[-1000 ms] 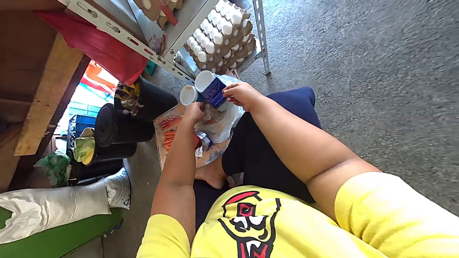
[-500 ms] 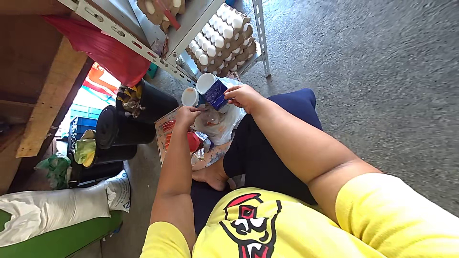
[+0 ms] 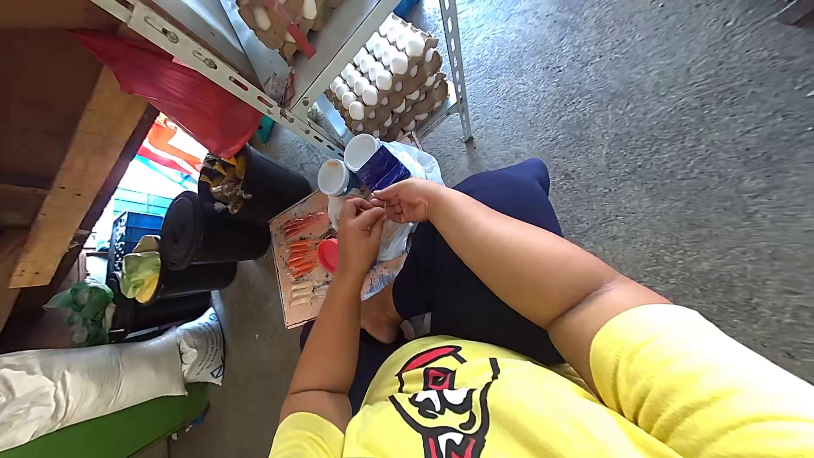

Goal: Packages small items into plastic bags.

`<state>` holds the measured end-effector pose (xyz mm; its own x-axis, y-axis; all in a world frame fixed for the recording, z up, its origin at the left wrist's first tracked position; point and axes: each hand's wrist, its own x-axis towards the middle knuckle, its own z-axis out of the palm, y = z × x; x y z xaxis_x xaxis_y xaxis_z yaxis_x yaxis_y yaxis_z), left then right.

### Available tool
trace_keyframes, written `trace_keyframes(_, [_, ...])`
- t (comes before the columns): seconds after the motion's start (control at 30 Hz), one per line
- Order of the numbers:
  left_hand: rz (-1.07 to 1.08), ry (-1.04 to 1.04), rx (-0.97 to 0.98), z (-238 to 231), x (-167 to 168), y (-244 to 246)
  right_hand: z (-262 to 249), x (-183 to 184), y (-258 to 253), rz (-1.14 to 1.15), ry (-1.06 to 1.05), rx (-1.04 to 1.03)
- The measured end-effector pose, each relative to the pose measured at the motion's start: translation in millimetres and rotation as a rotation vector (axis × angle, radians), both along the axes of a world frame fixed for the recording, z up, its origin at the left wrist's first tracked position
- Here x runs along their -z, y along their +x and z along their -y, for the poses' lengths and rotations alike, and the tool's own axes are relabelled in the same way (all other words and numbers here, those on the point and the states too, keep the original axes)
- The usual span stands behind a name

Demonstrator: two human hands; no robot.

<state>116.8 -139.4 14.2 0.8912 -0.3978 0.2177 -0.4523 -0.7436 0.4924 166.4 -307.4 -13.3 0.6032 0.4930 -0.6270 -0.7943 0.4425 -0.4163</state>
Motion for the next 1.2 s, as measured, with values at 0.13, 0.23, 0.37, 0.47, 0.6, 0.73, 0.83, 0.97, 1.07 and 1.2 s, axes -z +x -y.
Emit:
trace_keyframes(0.13, [0.117, 0.09, 0.026, 1, 20, -30, 7, 2, 0, 0.093, -0.061, 0.043])
trace_keyframes(0.23, [0.133, 0.108, 0.094, -2, 30, -49, 12, 0, 1, 0.136, -0.019, 0.118])
trace_keyframes(0.37, [0.104, 0.136, 0.145, -13, 47, -75, 18, -2, 2, 0.168, 0.001, 0.199])
trace_keyframes(0.47, [0.105, 0.115, 0.104, -21, 61, -92, 21, 1, 1, 0.239, -0.047, 0.21])
trace_keyframes(0.6, [0.101, 0.122, 0.112, -28, 66, -108, 23, 3, 0, 0.271, -0.125, 0.246])
trace_keyframes(0.73, [0.097, 0.105, 0.1, -30, 66, -117, 21, 1, -2, 0.292, -0.194, 0.229])
trace_keyframes(0.83, [0.109, 0.103, 0.096, -32, 69, -121, 20, 1, -4, 0.313, -0.191, 0.191])
trace_keyframes(0.97, [0.056, 0.107, 0.11, -34, 71, -123, 21, 1, -10, 0.348, -0.199, 0.142])
trace_keyframes(1.07, [-0.049, 0.109, 0.073, -35, 66, -124, 20, 1, -15, 0.381, -0.23, 0.153])
trace_keyframes(1.2, [0.056, 0.164, -0.193, -38, 53, -119, 20, 3, -19, 0.467, -0.297, 0.194])
